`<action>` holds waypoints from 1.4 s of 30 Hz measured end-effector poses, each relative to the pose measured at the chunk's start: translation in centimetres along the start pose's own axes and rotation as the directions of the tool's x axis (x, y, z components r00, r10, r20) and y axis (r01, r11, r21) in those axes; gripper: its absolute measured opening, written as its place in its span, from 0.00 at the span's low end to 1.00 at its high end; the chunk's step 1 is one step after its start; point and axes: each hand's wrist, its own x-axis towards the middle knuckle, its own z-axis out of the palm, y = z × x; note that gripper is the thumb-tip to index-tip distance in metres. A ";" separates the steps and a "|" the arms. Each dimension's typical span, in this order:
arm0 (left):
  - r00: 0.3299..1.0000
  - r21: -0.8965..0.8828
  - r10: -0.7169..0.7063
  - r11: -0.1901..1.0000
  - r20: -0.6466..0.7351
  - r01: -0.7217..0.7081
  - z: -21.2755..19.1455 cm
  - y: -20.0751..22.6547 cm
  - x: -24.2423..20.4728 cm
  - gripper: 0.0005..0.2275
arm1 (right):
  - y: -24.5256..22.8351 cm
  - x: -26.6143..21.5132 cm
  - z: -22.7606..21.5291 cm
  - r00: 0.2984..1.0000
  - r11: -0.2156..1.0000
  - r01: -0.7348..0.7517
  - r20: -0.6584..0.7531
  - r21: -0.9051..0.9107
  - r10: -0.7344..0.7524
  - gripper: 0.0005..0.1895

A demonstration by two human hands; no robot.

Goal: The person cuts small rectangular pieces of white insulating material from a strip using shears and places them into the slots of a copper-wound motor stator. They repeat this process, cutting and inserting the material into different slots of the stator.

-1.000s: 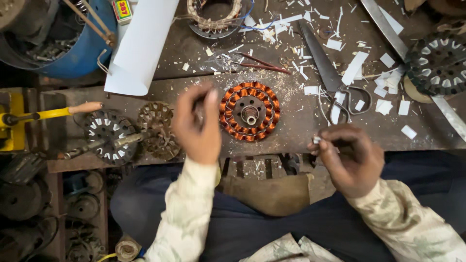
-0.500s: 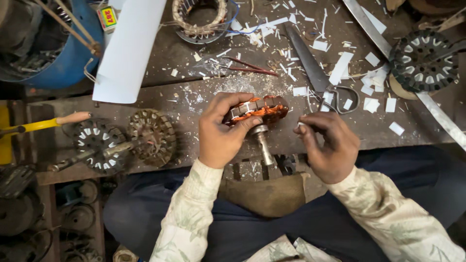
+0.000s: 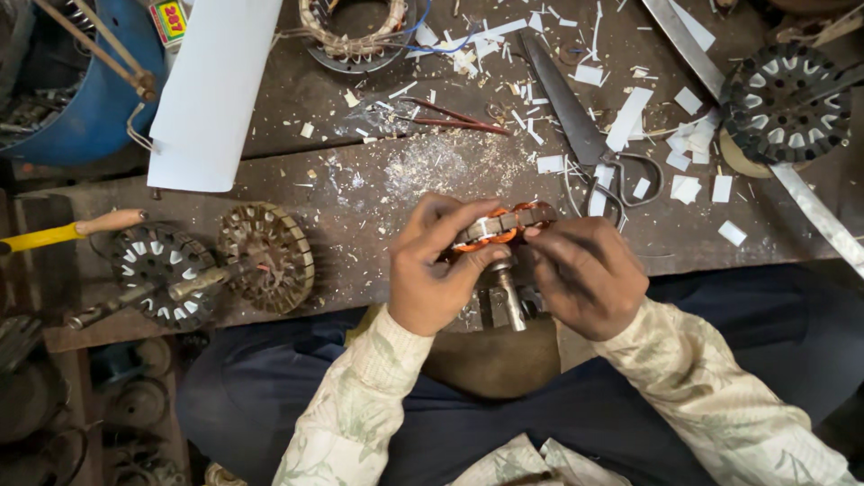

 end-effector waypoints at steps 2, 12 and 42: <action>1.000 0.005 0.009 1.000 -0.001 -0.009 0.0 0.1 0.1 0.20 | 0.2 0.1 0.2 1.000 1.000 0.016 -0.009 0.019 -0.016 0.18; 0.946 0.302 0.324 0.904 -0.018 -0.304 0.4 -1.5 0.2 0.21 | 0.1 0.1 0.5 0.998 0.996 -0.068 0.001 0.051 0.068 0.17; 0.842 0.388 0.535 0.764 0.064 -0.515 1.2 -1.9 -2.3 0.15 | -1.3 -0.1 -1.6 0.982 0.984 0.178 0.071 -0.026 -0.176 0.17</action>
